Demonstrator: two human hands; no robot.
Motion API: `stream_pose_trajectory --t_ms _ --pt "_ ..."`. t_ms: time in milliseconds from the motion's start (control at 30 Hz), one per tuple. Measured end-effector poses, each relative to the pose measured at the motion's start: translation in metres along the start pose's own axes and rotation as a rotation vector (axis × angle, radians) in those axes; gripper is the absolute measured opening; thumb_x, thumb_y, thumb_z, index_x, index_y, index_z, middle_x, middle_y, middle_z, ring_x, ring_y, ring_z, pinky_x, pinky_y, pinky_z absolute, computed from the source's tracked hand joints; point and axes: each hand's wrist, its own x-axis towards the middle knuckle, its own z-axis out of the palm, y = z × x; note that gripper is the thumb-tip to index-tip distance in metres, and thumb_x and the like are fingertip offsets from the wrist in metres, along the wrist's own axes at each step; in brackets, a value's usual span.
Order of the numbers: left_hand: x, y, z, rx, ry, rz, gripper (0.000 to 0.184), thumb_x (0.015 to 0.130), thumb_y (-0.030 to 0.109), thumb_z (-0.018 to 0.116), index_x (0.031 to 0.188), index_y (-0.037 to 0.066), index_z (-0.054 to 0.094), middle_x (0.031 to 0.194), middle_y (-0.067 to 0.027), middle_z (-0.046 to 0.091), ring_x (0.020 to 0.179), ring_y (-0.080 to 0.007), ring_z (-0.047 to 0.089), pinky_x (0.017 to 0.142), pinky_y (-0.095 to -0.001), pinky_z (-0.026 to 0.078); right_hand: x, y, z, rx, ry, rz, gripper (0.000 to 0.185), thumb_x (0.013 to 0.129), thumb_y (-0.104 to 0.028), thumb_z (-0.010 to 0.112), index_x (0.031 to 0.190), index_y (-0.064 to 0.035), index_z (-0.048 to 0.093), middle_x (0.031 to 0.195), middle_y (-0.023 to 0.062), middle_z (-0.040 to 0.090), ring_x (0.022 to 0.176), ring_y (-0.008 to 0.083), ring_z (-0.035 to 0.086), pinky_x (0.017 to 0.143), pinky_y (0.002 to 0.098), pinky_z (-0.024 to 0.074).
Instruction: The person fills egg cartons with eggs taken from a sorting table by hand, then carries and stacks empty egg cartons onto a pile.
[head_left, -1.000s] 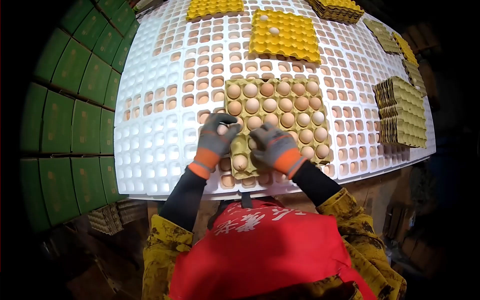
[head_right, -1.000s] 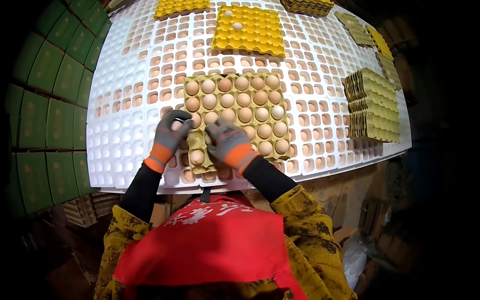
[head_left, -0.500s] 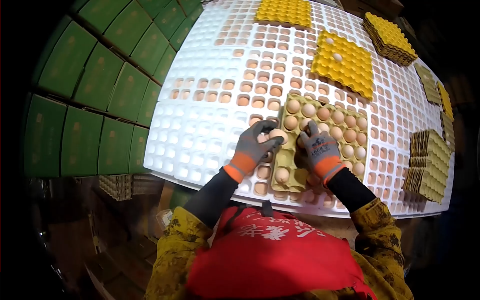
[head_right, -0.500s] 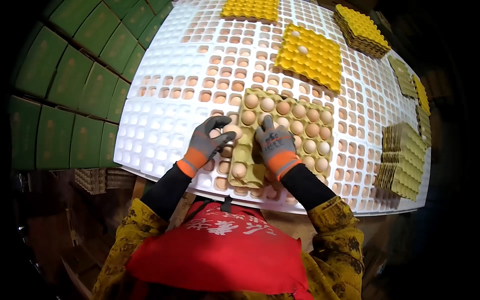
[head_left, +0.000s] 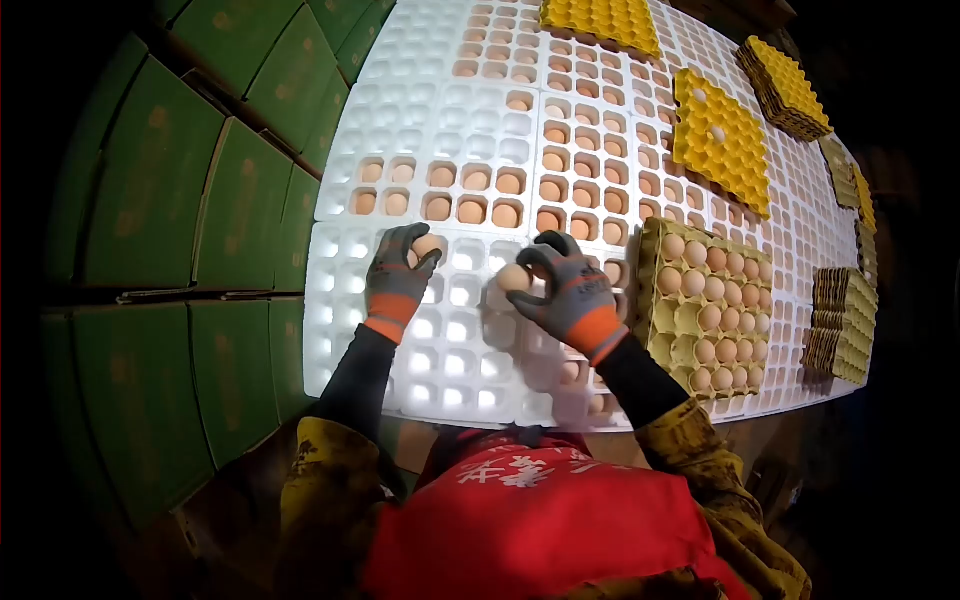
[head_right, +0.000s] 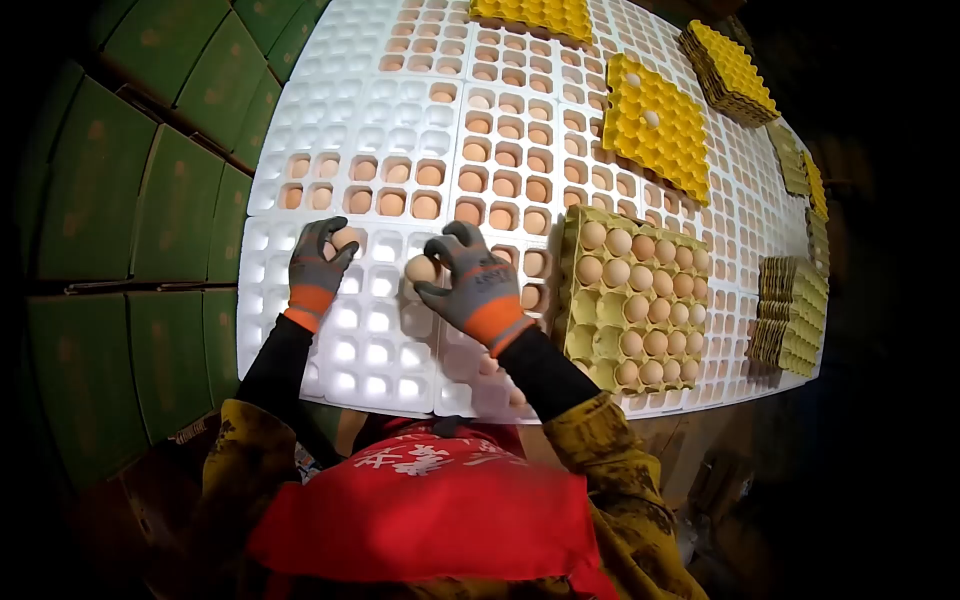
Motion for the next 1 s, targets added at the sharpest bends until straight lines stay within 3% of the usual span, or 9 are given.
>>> stream_pose_trajectory --t_ms 100,300,433,467,600,633,733,833,1000 --pt "0.006 -0.012 0.005 0.125 -0.077 0.055 0.045 0.078 0.01 0.078 0.12 0.007 0.062 0.113 -0.0082 0.062 0.107 -0.0246 0.06 0.092 -0.0351 0.049 0.032 -0.013 0.052 -0.134 0.013 0.097 0.036 0.075 -0.031 0.078 0.104 -0.0143 0.063 0.123 0.0103 0.054 0.094 0.0297 0.066 0.078 0.0406 0.054" --pt "0.012 -0.025 -0.02 -0.501 0.076 -0.136 0.043 0.082 0.002 0.066 0.124 0.005 0.06 0.115 -0.008 0.059 0.104 -0.0213 0.058 0.093 -0.0334 0.048 0.042 -0.008 0.089 0.014 0.138 0.178 0.037 0.085 -0.027 0.07 0.119 -0.0152 0.063 0.129 0.0121 0.056 0.106 0.0338 0.064 0.089 0.0412 0.0528" --pt "0.017 -0.042 -0.02 -0.304 0.242 0.049 0.027 0.092 0.01 0.059 0.118 0.007 0.063 0.122 -0.0116 0.061 0.115 -0.0263 0.058 0.101 -0.0375 0.044 0.029 0.011 0.085 0.139 0.121 0.164 0.033 0.09 -0.025 0.065 0.12 -0.0126 0.065 0.123 0.011 0.063 0.109 0.0335 0.062 0.094 0.0394 0.0506" --pt "0.019 -0.048 -0.017 -0.212 0.228 0.116 0.026 0.092 0.009 0.06 0.118 0.007 0.064 0.123 -0.011 0.062 0.118 -0.0263 0.057 0.104 -0.0384 0.042 0.025 0.01 0.079 0.249 0.105 0.313 0.031 0.091 -0.025 0.063 0.12 -0.0117 0.067 0.12 0.011 0.067 0.109 0.03 0.063 0.094 0.0368 0.0502" --pt "0.016 -0.07 0.0 0.018 0.131 0.215 0.025 0.094 0.01 0.057 0.117 0.009 0.066 0.125 -0.0103 0.065 0.125 -0.0285 0.054 0.114 -0.0432 0.031 0.018 0.021 0.066 0.467 0.381 0.315 0.042 0.09 -0.003 0.062 0.132 -0.0054 0.057 0.129 0.0165 0.057 0.112 0.0322 0.061 0.092 0.0374 0.0506" --pt "0.015 -0.069 0.001 0.069 0.11 0.225 0.025 0.096 0.011 0.055 0.118 0.009 0.066 0.126 -0.0106 0.064 0.125 -0.0287 0.054 0.114 -0.0434 0.031 0.022 0.038 0.074 0.218 0.443 0.081 0.045 0.09 -0.003 0.06 0.134 -0.0051 0.055 0.132 0.0159 0.055 0.12 0.0332 0.054 0.099 0.0421 0.046" --pt "0.017 -0.074 0.004 0.125 0.155 0.271 0.031 0.099 0.016 0.049 0.126 0.011 0.063 0.133 -0.0098 0.061 0.131 -0.0304 0.05 0.116 -0.0485 0.025 0.015 0.068 0.093 -0.265 0.34 -0.084 0.047 0.088 -0.006 0.057 0.135 -0.0084 0.054 0.134 0.0173 0.053 0.129 0.039 0.043 0.112 0.0506 0.0306" --pt "0.019 -0.066 0.009 0.497 0.002 0.237 0.042 0.098 0.024 0.055 0.139 0.015 0.053 0.145 -0.0063 0.052 0.14 -0.0289 0.039 0.119 -0.0494 0.019 0.007 0.055 0.083 -0.107 0.37 -0.02 0.045 0.09 -0.016 0.06 0.134 -0.0086 0.055 0.133 0.018 0.054 0.125 0.0391 0.047 0.109 0.0489 0.0348" --pt "0.018 -0.073 0.015 0.3 0.046 0.181 0.05 0.092 0.024 0.065 0.14 0.016 0.052 0.142 -0.0055 0.054 0.135 -0.028 0.045 0.117 -0.0465 0.021 -0.065 0.024 -0.021 -0.146 0.406 -0.023 0.044 0.088 -0.016 0.065 0.131 -0.01 0.059 0.126 0.016 0.059 0.119 0.0354 0.053 0.102 0.0435 0.0424"
